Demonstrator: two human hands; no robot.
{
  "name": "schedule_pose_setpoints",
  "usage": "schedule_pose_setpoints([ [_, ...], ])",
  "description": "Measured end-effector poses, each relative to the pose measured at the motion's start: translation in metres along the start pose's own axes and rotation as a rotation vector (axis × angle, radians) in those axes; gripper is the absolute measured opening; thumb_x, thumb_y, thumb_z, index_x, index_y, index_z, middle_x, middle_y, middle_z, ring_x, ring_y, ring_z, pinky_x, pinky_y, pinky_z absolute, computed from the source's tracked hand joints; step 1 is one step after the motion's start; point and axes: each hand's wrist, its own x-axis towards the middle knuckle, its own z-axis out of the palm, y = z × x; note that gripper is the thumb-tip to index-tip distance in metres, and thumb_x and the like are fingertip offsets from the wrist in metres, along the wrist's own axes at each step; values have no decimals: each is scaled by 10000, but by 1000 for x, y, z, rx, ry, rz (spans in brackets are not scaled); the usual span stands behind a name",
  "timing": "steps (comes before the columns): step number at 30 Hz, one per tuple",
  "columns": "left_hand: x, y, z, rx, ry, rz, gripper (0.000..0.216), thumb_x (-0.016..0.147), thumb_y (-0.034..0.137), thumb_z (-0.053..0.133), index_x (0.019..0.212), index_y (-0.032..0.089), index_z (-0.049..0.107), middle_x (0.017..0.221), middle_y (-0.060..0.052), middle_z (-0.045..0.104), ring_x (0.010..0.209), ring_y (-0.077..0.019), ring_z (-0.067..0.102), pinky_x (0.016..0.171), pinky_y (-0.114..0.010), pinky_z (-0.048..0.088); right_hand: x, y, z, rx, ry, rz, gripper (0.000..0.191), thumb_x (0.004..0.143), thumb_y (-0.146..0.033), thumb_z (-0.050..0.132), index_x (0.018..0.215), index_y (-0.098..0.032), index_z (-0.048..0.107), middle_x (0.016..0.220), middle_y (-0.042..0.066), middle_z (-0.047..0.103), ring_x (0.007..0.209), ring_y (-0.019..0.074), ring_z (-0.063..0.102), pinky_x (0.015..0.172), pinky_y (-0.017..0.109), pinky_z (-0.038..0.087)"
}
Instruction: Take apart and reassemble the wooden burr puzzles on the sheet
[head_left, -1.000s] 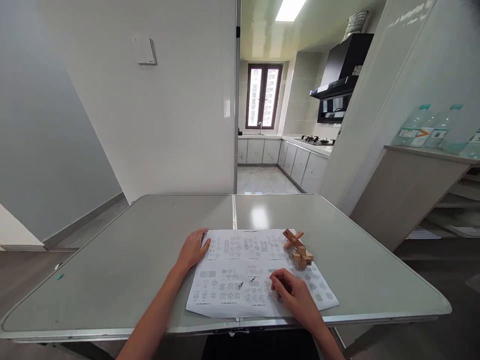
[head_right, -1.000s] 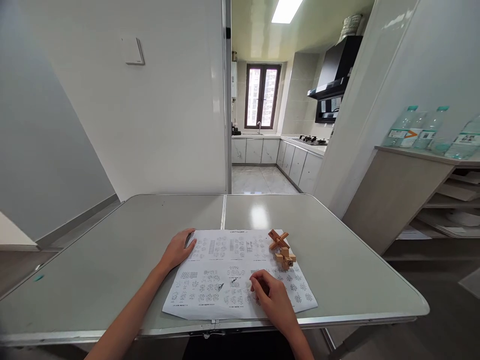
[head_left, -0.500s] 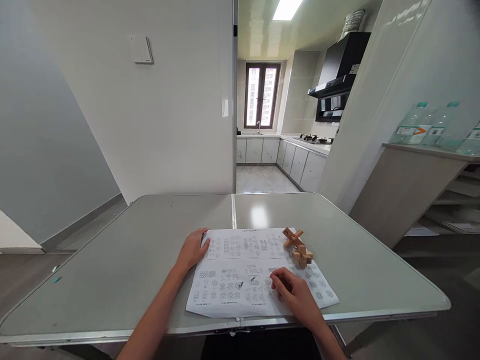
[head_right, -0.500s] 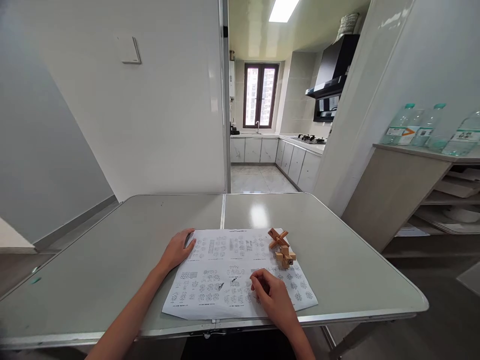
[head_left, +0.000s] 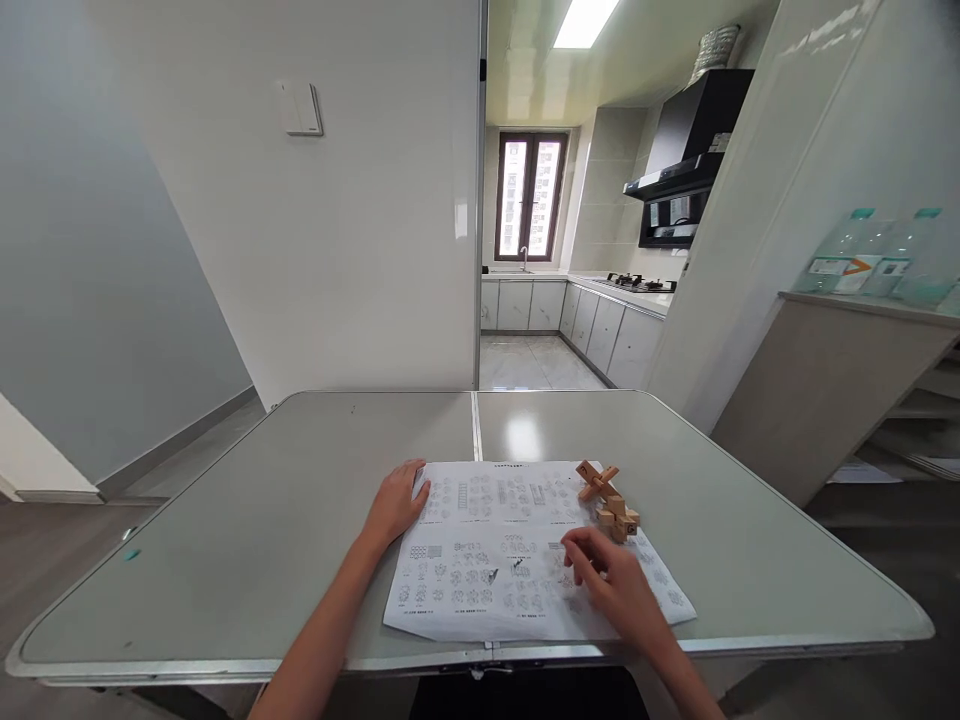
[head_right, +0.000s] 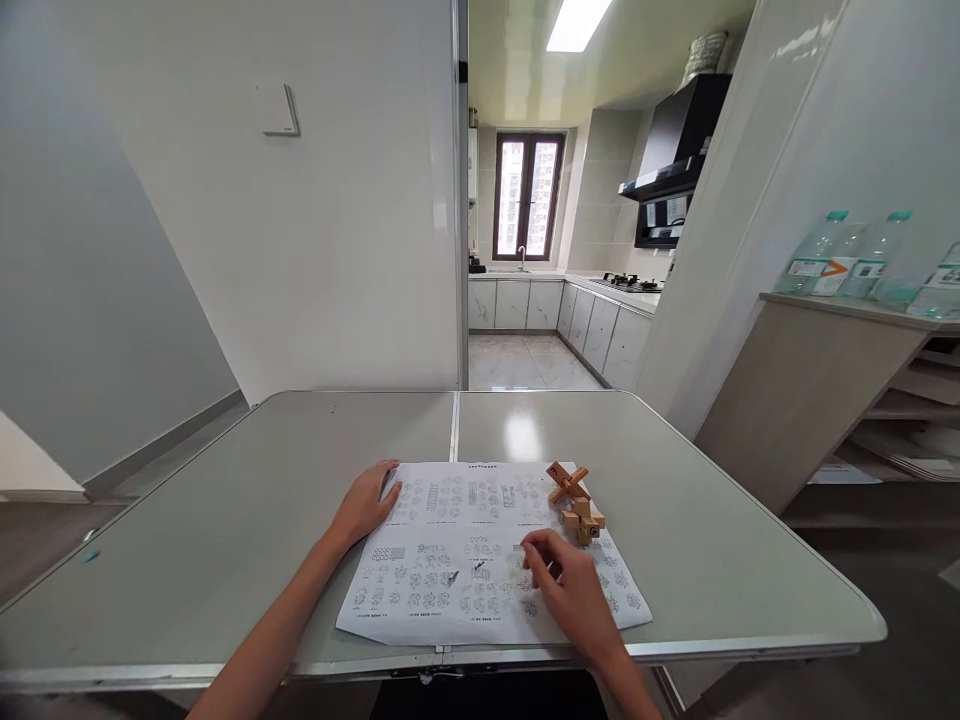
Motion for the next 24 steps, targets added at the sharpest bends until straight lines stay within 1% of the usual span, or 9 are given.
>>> schedule_pose_setpoints([
  [2, -1, 0, 1, -3, 5, -11, 429, 989, 390, 460, 1355, 189, 557, 1459, -137, 590, 1345, -296, 557, 1138, -477, 425, 10, -1, -12, -112, 121, -37, 432, 973, -637, 500, 968, -231, 647, 806, 56, 703, 616, 214, 613, 586, 323, 458],
  [4, -3, -1, 3, -4, 13, -26, 448, 991, 394, 466, 1384, 188, 523, 1521, -148, 522, 1384, -300, 520, 1143, -481, 420, 23, -1, -25, -222, 257, -68, 412, 977, -617, 497, 989, -233, 648, 857, 69, 722, 658, 225, 627, 667, 350, 488],
  [6, -4, 0, 3, -5, 24, -43, 465, 996, 396, 464, 1416, 198, 486, 1571, -150, 455, 1417, -307, 482, 1145, -488, 416, 39, 3, -39, -301, 365, -79, 396, 988, -580, 471, 1024, -224, 641, 934, 98, 731, 790, 261, 656, 727, 368, 501],
  [8, -5, 1, 3, -8, 30, -55, 475, 999, 397, 463, 1434, 206, 464, 1590, -154, 421, 1425, -320, 468, 1137, -499, 424, 56, 10, -49, -419, 404, -71, 394, 972, -550, 469, 1072, -206, 631, 1027, 137, 717, 957, 311, 647, 748, 381, 503],
  [11, -7, 3, 2, -12, 41, -73, 483, 998, 394, 467, 1441, 200, 452, 1590, -172, 399, 1411, -340, 479, 1118, -510, 443, 73, 20, -56, -592, 379, -2, 379, 926, -495, 507, 1121, -187, 611, 1098, 145, 688, 1038, 324, 636, 803, 395, 497],
  [14, -10, 6, 0, -18, 66, -95, 498, 990, 389, 489, 1451, 208, 434, 1604, -175, 352, 1390, -354, 496, 1097, -515, 463, 79, 26, -57, -709, 300, 64, 334, 918, -460, 501, 1100, -205, 616, 1109, 129, 689, 997, 304, 656, 779, 383, 482],
  [17, -11, 10, -3, -28, 91, -112, 498, 985, 385, 496, 1449, 216, 429, 1614, -173, 311, 1357, -371, 518, 1059, -534, 490, 81, 25, -58, -752, 252, 75, 233, 904, -431, 512, 898, -236, 640, 968, 108, 724, 883, 299, 671, 771, 395, 453],
  [20, -12, 14, -6, -49, 118, -113, 469, 987, 371, 492, 1432, 232, 448, 1609, -162, 301, 1329, -370, 532, 1055, -554, 490, 85, 19, -61, -744, 229, 60, 230, 882, -414, 557, 731, -250, 614, 798, 91, 732, 810, 299, 684, 812, 412, 424],
  [24, -11, 23, -9, -105, 142, -62, 408, 989, 347, 499, 1387, 253, 501, 1557, -135, 381, 1338, -340, 517, 1098, -541, 461, 96, 3, -63, -665, 242, 47, 296, 912, -457, 544, 713, -255, 629, 750, 98, 738, 772, 308, 690, 757, 399, 415],
])
